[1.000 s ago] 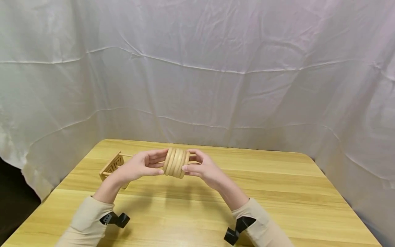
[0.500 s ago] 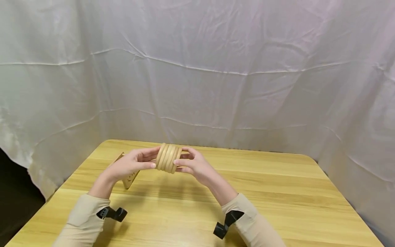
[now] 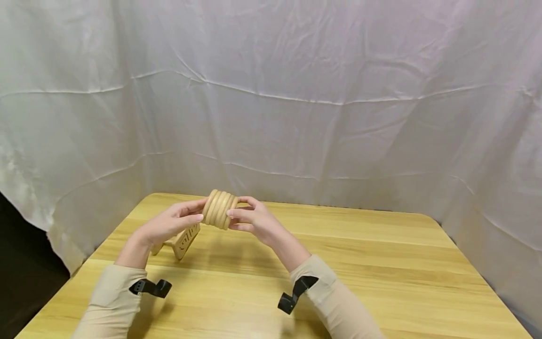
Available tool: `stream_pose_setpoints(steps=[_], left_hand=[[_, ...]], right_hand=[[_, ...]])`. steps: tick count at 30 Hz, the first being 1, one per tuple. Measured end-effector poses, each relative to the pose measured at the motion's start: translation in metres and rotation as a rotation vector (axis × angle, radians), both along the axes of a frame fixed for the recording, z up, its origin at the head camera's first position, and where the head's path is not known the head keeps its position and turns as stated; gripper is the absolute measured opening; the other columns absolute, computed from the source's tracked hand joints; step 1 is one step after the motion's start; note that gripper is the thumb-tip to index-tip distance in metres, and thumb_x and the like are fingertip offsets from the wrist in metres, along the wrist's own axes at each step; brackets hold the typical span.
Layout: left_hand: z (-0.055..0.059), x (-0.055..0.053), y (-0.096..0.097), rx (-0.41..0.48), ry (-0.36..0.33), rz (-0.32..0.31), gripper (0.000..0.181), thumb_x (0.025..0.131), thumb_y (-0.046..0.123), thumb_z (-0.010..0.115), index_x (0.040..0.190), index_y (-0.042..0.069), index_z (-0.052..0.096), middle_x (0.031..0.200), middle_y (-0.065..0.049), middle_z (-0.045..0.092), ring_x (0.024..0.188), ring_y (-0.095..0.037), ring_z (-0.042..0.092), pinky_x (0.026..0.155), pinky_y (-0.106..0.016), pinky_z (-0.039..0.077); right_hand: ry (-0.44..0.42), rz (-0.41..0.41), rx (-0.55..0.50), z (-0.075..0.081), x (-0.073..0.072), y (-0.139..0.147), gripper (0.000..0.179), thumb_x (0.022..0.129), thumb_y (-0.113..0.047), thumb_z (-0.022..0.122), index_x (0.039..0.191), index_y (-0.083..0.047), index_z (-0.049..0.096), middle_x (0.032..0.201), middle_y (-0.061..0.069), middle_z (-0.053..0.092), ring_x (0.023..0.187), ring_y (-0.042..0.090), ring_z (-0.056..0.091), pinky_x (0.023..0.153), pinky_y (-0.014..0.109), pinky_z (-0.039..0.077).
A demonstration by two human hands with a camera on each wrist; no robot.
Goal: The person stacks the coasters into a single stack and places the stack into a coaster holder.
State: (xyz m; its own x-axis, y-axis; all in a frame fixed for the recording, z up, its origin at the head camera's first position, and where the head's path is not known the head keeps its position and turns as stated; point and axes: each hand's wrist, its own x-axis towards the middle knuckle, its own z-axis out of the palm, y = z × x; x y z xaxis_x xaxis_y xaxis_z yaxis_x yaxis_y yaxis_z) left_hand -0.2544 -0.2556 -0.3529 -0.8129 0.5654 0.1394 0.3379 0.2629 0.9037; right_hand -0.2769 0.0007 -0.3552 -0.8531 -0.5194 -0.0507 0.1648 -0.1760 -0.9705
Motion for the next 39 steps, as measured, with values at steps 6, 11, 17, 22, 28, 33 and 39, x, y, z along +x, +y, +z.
stream_pose_setpoints(steps=[6,11,17,22,28,33,39], left_hand=[[-0.003,0.0,-0.009,-0.011,-0.014,0.017,0.056,0.105,0.022,0.041,0.153,-0.002,0.023,0.153,-0.028,0.035,0.139,-0.039,0.036,0.112,-0.063,0.032],[-0.004,-0.004,-0.016,0.008,-0.043,0.034,0.057,0.106,0.025,0.037,0.153,-0.002,0.02,0.155,-0.029,0.029,0.142,-0.048,0.025,0.114,-0.066,0.025],[-0.007,-0.005,-0.026,0.031,-0.077,0.046,0.06,0.107,0.029,0.035,0.154,-0.001,0.016,0.16,-0.026,0.016,0.147,-0.049,0.011,0.117,-0.067,0.008],[-0.009,-0.002,-0.037,-0.008,-0.073,0.106,0.06,0.106,0.032,0.035,0.154,-0.002,0.019,0.157,-0.029,0.023,0.146,-0.039,0.026,0.12,-0.06,0.017],[-0.01,0.0,-0.045,0.063,-0.09,0.103,0.064,0.107,0.032,0.035,0.15,-0.012,0.018,0.153,-0.011,0.039,0.124,0.016,0.043,0.104,-0.006,0.035],[-0.014,-0.001,-0.051,0.115,-0.114,0.085,0.064,0.107,0.03,0.035,0.149,-0.014,0.015,0.152,-0.001,0.04,0.121,0.018,0.044,0.102,-0.003,0.035],[-0.017,0.0,-0.057,0.118,-0.147,0.098,0.065,0.107,0.032,0.033,0.15,-0.014,0.013,0.157,-0.034,0.009,0.119,0.02,0.044,0.104,-0.004,0.035]], right_hand=[[-0.053,-0.022,-0.013,-0.002,-0.007,-0.014,0.059,0.087,-0.008,0.069,0.139,-0.004,0.04,0.11,0.013,0.058,0.087,0.022,0.067,0.095,0.042,0.057],[-0.105,-0.028,-0.049,-0.001,-0.013,-0.025,0.063,0.088,-0.007,0.068,0.142,-0.004,0.036,0.11,0.014,0.061,0.085,0.023,0.067,0.097,0.044,0.056],[-0.148,-0.044,-0.067,-0.004,-0.021,-0.04,0.065,0.088,-0.007,0.069,0.143,-0.003,0.036,0.108,0.015,0.063,0.081,0.023,0.068,0.098,0.045,0.055],[-0.164,-0.049,-0.078,-0.01,-0.024,-0.055,0.059,0.087,-0.006,0.069,0.138,-0.004,0.04,0.107,0.017,0.064,0.08,0.025,0.068,0.096,0.046,0.056],[-0.155,-0.052,-0.079,-0.016,-0.025,-0.07,0.058,0.086,-0.005,0.071,0.135,-0.005,0.042,0.104,0.014,0.064,0.078,0.023,0.067,0.094,0.044,0.057],[-0.166,-0.062,-0.087,-0.02,-0.026,-0.079,0.057,0.086,-0.004,0.071,0.135,-0.005,0.043,0.103,0.014,0.064,0.077,0.023,0.067,0.094,0.045,0.057],[-0.163,-0.062,-0.071,-0.023,-0.03,-0.09,0.052,0.085,-0.006,0.072,0.132,-0.005,0.048,0.105,0.013,0.065,0.078,0.023,0.068,0.092,0.044,0.058]])
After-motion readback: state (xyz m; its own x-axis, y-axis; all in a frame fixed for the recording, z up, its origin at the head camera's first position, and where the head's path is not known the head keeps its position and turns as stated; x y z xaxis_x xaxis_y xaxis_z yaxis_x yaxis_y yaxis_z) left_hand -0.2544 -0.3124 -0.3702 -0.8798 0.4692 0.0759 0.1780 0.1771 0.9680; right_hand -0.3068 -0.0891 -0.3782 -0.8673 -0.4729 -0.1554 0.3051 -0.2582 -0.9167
